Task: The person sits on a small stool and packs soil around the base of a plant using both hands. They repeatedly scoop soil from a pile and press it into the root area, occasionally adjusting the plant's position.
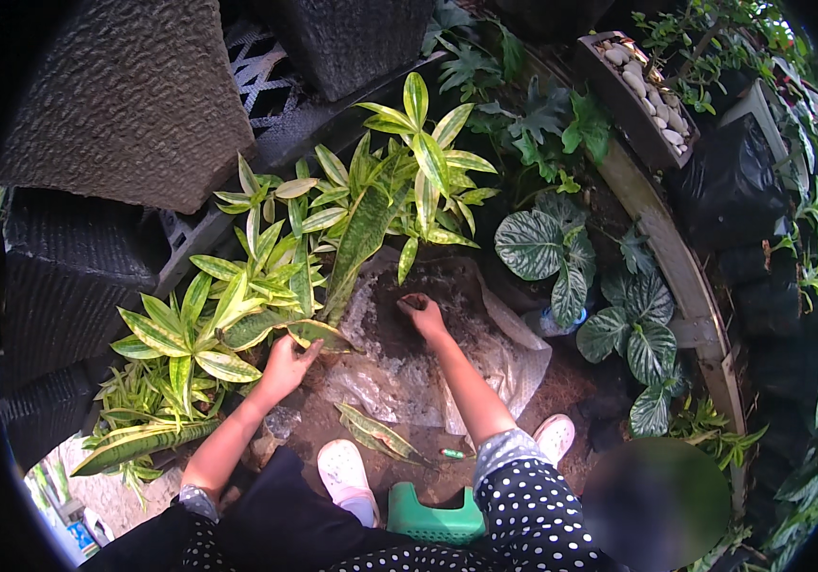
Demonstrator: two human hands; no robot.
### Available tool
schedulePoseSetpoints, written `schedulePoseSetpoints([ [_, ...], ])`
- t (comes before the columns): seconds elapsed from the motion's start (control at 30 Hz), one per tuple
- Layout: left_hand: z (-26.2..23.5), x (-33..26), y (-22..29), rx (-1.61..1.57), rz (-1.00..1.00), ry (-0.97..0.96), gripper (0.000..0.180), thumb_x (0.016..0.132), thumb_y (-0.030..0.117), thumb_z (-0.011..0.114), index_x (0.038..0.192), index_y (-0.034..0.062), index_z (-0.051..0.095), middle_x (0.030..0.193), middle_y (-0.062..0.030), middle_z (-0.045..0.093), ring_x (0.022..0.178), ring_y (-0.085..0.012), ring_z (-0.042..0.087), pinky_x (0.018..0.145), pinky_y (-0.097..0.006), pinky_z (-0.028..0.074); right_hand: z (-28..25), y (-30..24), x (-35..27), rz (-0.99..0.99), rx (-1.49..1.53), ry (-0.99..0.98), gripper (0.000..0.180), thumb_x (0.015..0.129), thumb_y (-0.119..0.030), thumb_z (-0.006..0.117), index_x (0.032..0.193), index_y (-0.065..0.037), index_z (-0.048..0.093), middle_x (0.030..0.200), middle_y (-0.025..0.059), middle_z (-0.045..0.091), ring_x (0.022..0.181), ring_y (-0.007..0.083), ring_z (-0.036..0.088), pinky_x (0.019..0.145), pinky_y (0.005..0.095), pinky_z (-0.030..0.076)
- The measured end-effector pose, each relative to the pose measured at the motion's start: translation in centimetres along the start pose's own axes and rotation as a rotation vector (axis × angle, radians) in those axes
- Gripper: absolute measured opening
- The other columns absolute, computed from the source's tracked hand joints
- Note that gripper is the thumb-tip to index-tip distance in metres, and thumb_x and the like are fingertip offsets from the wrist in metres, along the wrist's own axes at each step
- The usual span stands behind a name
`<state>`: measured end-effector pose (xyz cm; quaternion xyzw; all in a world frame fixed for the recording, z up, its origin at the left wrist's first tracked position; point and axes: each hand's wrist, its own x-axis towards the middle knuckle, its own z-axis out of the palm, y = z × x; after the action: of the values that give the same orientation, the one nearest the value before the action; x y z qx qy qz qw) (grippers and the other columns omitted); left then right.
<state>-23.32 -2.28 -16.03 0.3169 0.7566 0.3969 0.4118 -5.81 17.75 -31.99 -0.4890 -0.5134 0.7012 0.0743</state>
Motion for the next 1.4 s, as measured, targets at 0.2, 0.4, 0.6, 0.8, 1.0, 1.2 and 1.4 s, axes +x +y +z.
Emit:
schedulePoseSetpoints([
  [0.2, 0.3, 0.2, -0.7, -0.003, -0.003, 0.013, 0.019, 0.086, 0.010, 0.061, 0.099, -0.0033, 0.058, 0.093, -0.0104, 0.064, 0.084, -0.0135, 0.058, 0.075, -0.029, 0.047, 0.1, -0.6, 0.8, -0.237, -0.428, 0.073, 0.026, 0.075, -0.003, 0.056, 0.100, 0.002, 0.062, 0.093, 0.0164, 0.066, 0.092, 0.0302, 0.061, 0.080, 0.0343, 0.047],
  [0.4, 0.4, 0.2, -0.8, 0.045, 0.005, 0.007, 0.018, 0.086, 0.009, 0.061, 0.099, -0.0026, 0.057, 0.094, -0.0080, 0.064, 0.085, -0.0120, 0.057, 0.074, -0.028, 0.046, 0.0, -5.9, 3.2, -0.395, -0.848, -0.286, 0.046, 0.069, -0.005, 0.054, 0.115, 0.000, 0.054, 0.109, 0.0262, 0.057, 0.102, 0.0407, 0.055, 0.087, 0.0395, 0.046],
  [0.6, 0.3, 0.2, 0.2, 0.045, -0.010, 0.011, 0.021, 0.085, 0.012, 0.061, 0.100, -0.0033, 0.058, 0.094, -0.0137, 0.065, 0.084, -0.0177, 0.060, 0.076, -0.031, 0.047, -0.2, -9.0, 4.9, -0.637, -1.414, -0.377, 0.032, 0.072, -0.004, 0.051, 0.104, -0.002, 0.055, 0.115, 0.0267, 0.053, 0.099, 0.0377, 0.058, 0.081, 0.0401, 0.051],
  [0.8, 0.3, 0.3, -0.4, 0.035, -0.006, 0.009, 0.022, 0.085, 0.013, 0.062, 0.100, -0.0035, 0.058, 0.094, -0.0140, 0.065, 0.084, -0.0183, 0.060, 0.077, -0.032, 0.047, -0.5, -8.1, 5.7, -0.624, -1.271, -0.357, 0.018, 0.074, -0.005, 0.052, 0.091, -0.003, 0.059, 0.085, 0.0213, 0.061, 0.079, 0.0369, 0.062, 0.068, 0.0455, 0.051],
  [1.0, 0.9, 0.9, -0.5, 0.014, 0.009, -0.010, 0.020, 0.086, 0.012, 0.061, 0.099, -0.0033, 0.058, 0.094, -0.0104, 0.065, 0.084, -0.0143, 0.059, 0.077, -0.030, 0.047, -2.5, -9.4, 2.5, -0.711, -1.375, -0.326, 0.015, 0.074, -0.006, 0.057, 0.089, -0.004, 0.061, 0.081, 0.0192, 0.062, 0.077, 0.0369, 0.061, 0.068, 0.0471, 0.049],
  [1.2, 3.9, 2.0, -5.2, -0.175, -0.078, -0.086, 0.020, 0.087, 0.011, 0.060, 0.102, -0.0008, 0.055, 0.096, -0.0060, 0.063, 0.083, -0.0121, 0.060, 0.069, -0.026, 0.052, -3.8, -7.8, -0.5, -0.305, -0.596, -0.377, 0.034, 0.074, 0.000, 0.056, 0.106, -0.005, 0.063, 0.098, 0.0155, 0.065, 0.088, 0.0246, 0.062, 0.078, 0.0358, 0.048],
  [1.4, 6.7, 1.5, -4.7, -0.416, -0.371, -0.154, 0.020, 0.085, 0.011, 0.062, 0.103, 0.0031, 0.056, 0.094, -0.0039, 0.062, 0.080, -0.0138, 0.061, 0.065, -0.027, 0.054, -4.8, -6.2, -3.7, 0.000, -0.156, -0.331, 0.034, 0.079, -0.002, 0.058, 0.113, 0.001, 0.056, 0.101, 0.0086, 0.062, 0.091, 0.0148, 0.059, 0.077, 0.0276, 0.047],
])
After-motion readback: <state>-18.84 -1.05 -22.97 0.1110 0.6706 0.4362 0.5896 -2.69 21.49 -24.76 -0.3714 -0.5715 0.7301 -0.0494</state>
